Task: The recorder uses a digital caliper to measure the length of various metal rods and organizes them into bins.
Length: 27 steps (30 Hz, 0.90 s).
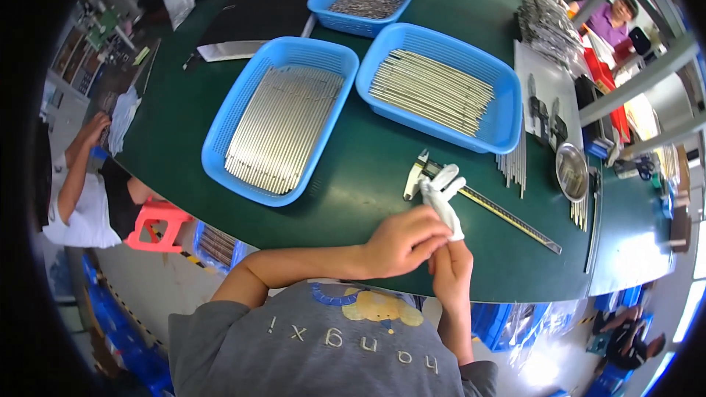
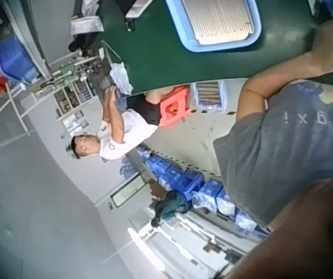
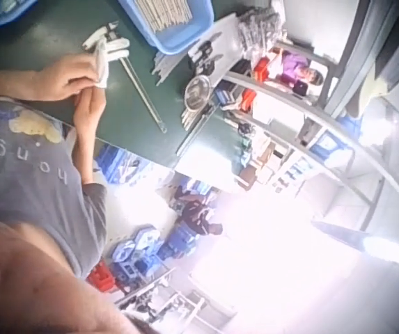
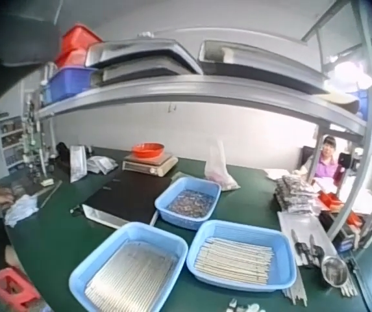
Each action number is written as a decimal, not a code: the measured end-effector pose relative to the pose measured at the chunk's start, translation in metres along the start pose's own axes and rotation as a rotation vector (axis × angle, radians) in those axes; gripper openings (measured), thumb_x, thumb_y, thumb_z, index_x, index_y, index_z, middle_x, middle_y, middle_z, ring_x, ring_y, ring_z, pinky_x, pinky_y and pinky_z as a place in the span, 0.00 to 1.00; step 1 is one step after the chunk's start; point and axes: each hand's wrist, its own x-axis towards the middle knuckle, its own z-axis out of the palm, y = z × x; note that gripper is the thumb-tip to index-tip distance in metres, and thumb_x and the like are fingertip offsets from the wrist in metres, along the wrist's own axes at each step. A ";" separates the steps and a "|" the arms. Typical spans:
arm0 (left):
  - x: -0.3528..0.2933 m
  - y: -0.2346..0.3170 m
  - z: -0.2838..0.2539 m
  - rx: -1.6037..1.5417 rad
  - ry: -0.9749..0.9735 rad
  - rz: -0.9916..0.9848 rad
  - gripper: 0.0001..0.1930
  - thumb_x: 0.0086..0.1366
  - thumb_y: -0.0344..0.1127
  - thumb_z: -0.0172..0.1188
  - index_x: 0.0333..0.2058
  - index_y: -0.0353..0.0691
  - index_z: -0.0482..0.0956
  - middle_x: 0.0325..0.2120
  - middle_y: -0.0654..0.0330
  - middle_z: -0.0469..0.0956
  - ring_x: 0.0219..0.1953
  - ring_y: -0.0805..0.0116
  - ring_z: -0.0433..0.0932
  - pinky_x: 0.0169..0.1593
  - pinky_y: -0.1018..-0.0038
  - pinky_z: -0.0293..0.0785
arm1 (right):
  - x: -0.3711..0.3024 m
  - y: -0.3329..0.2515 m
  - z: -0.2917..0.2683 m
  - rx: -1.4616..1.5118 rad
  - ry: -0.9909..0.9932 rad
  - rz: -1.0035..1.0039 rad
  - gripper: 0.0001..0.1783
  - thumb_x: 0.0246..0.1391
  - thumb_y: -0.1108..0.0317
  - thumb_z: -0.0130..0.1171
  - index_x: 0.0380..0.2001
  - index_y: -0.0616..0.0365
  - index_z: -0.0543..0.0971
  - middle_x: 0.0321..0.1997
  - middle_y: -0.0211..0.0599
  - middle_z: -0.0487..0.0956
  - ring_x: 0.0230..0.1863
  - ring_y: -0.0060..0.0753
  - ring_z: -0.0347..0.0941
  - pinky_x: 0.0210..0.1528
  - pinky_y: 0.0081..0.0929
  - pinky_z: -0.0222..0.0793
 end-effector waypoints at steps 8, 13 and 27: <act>-0.002 0.007 -0.004 0.048 -0.249 0.123 0.06 0.58 0.27 0.60 0.34 0.39 0.73 0.30 0.59 0.72 0.30 0.57 0.76 0.30 0.66 0.72 | 0.029 0.005 -0.021 0.744 0.192 0.005 0.23 0.67 0.61 0.43 0.59 0.65 0.65 0.56 0.46 0.73 0.53 0.40 0.73 0.54 0.34 0.72; 0.013 0.013 -0.005 -0.194 -0.252 0.036 0.04 0.61 0.28 0.57 0.34 0.38 0.71 0.30 0.55 0.71 0.31 0.51 0.75 0.32 0.62 0.70 | 0.040 0.004 -0.010 1.113 -0.141 -0.181 0.30 0.67 0.49 0.37 0.60 0.62 0.65 0.59 0.45 0.71 0.58 0.42 0.68 0.62 0.39 0.62; 0.037 0.006 -0.004 0.124 -0.331 0.183 0.07 0.57 0.28 0.60 0.33 0.39 0.70 0.28 0.57 0.70 0.28 0.54 0.73 0.29 0.62 0.70 | 0.088 -0.025 -0.008 0.380 0.220 -0.145 0.25 0.62 0.50 0.44 0.44 0.63 0.74 0.27 0.30 0.73 0.32 0.26 0.68 0.42 0.28 0.67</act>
